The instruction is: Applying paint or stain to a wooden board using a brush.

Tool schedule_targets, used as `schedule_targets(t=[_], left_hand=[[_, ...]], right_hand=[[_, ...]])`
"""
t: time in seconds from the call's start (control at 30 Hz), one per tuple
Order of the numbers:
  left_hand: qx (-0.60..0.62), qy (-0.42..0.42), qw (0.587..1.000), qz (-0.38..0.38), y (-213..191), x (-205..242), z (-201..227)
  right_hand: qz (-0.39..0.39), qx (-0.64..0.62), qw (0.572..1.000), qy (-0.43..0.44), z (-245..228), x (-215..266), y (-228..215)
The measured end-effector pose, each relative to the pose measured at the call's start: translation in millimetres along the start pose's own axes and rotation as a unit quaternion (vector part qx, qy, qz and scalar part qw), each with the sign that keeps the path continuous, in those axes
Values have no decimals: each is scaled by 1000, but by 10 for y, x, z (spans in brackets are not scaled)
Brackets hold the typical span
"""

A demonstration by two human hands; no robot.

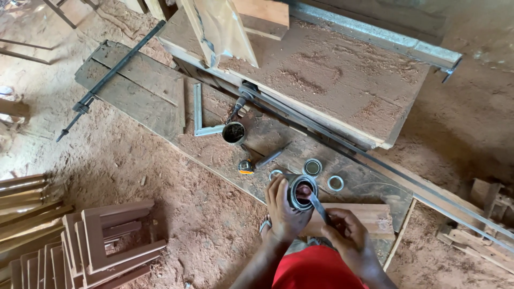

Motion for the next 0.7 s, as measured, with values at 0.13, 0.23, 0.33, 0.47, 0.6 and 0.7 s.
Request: schedule_targets(t=[0.13,0.23,0.33,0.47,0.6,0.7], left_hand=[[70,-28,997,5,23,42,-39],[76,-28,997,0,25,32,-44],[64,-21,998,-13,29,40,-28],[58,-21,998,-33,73,80,-63],[48,-3,999,-24,51,83,-35],[19,13,999,-28,7,65,29]], right_hand=[[-55,26,998,-33,15,-56,-60],[-47,116,985,-115,-73,-124,-125],[-9,236,950,-206,-204,-161,-203],[-37,250,937,-241,-334,-212,-233],[-58,261,927,-263,-365,-204,-271],[-29,384,877,-289,-560,-173,-271]])
Point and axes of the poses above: each hand's wrist, its own x-axis away from the middle knuckle, its own y-axis out of the palm, z = x × y, the point moved 6 cm from there along -x, towards the middle knuckle, and after that the axes turned 4 degrees about -y, right-handed, at the moved point
